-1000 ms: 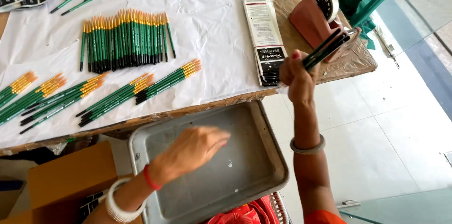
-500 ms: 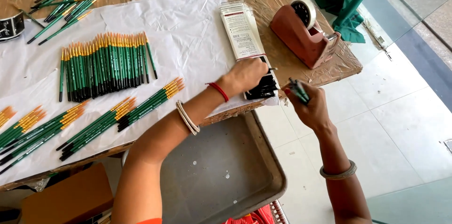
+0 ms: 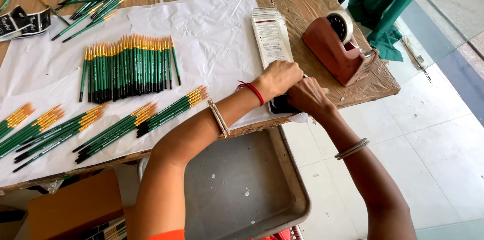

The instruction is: The person organizes paintbrushes on a workbench by grouping them, places them into plastic packaging, and then seals the packages with tape.

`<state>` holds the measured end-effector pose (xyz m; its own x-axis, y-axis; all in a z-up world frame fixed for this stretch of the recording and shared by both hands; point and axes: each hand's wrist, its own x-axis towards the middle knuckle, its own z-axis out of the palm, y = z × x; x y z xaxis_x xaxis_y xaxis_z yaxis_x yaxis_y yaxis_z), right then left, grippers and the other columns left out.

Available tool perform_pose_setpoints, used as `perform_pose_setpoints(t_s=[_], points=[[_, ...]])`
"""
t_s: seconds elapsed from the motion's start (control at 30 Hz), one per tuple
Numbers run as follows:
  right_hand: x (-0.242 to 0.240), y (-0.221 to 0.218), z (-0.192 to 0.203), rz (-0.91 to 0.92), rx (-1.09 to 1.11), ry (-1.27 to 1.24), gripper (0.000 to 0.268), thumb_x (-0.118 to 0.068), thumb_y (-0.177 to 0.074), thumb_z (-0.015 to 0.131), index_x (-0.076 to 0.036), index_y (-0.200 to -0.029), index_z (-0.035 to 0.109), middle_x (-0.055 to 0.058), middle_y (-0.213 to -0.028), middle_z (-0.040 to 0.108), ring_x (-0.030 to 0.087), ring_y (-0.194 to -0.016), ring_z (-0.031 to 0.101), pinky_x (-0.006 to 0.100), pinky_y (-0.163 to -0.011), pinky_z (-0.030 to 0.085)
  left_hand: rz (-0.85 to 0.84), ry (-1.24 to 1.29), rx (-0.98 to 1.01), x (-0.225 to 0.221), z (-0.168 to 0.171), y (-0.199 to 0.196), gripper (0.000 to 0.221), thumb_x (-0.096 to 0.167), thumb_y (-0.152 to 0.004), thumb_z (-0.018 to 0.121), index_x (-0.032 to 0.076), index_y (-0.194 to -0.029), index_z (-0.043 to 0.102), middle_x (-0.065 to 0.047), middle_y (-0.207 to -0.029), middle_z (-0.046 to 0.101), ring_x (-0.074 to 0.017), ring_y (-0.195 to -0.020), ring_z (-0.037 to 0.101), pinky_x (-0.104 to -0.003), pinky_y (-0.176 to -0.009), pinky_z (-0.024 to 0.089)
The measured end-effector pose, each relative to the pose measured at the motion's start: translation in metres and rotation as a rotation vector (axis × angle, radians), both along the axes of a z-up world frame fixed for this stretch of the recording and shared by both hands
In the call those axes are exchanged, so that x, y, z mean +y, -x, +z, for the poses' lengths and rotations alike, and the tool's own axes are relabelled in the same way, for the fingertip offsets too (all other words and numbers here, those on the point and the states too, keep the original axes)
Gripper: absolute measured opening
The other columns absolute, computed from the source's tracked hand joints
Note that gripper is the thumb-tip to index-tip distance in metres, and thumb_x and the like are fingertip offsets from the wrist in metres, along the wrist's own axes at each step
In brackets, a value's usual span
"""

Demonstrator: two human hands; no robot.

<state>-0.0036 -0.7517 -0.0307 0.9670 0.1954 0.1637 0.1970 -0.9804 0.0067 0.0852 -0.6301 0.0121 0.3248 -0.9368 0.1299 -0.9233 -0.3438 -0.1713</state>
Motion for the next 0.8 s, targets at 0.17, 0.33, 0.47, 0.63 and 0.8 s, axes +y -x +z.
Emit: perform_pose_setpoints(t_s=[0.17,0.33,0.47,0.63,0.8], points=[[-0.005,0.009,-0.019,0.185,-0.223,-0.299,0.024,-0.010,-0.081,0.073,-0.002,-0.103,0.069,0.015,-0.088,0.072,0.030,-0.075,0.069,0.049,-0.073,0.054,-0.121,0.250,0.024,0.101,0.130,0.087,0.003,0.007,-0.088,0.073,0.006,-0.084,0.074,-0.015,-0.078,0.075,-0.0220,-0.071,0.077,-0.031,-0.056,0.061],[0.046,0.047,0.031,0.192,-0.281,-0.229,0.026,-0.001,-0.070,0.076,-0.004,-0.095,0.069,0.014,-0.085,0.071,0.035,-0.076,0.069,0.048,-0.070,0.054,-0.067,0.559,-0.100,0.242,0.240,0.186,0.039,-0.003,-0.092,0.068,-0.010,-0.130,0.064,-0.024,-0.104,0.073,-0.0284,-0.080,0.076,-0.033,-0.063,0.061],[0.105,0.102,0.079,0.246,-0.186,-0.517,0.028,-0.003,-0.070,0.080,-0.002,-0.097,0.074,0.012,-0.076,0.064,0.032,-0.069,0.063,0.044,-0.062,0.050,-0.008,0.766,-0.170,0.304,0.219,0.210,0.048,-0.013,-0.085,0.062,-0.010,-0.133,0.059,-0.026,-0.120,0.071,-0.0328,-0.101,0.077,-0.036,-0.078,0.063],[0.144,0.150,0.031,0.152,0.266,-1.320,0.033,-0.014,-0.083,0.085,0.002,-0.111,0.078,0.013,-0.064,0.053,0.024,-0.054,0.049,0.037,-0.047,0.039,-0.131,0.791,-0.129,0.330,0.107,0.247,0.034,0.000,-0.097,0.073,-0.007,-0.129,0.065,-0.022,-0.118,0.074,-0.0315,-0.107,0.077,-0.040,-0.091,0.062],[0.194,0.148,0.007,-0.080,0.288,-2.184,0.037,-0.025,-0.092,0.075,0.000,-0.118,0.068,0.012,-0.093,0.078,0.016,-0.071,0.072,0.028,-0.058,0.056,-0.239,0.633,0.156,0.345,-0.023,0.301,0.023,0.015,-0.106,0.080,0.007,-0.126,0.075,-0.012,-0.130,0.071,-0.0287,-0.127,0.070,-0.045,-0.107,0.060]])
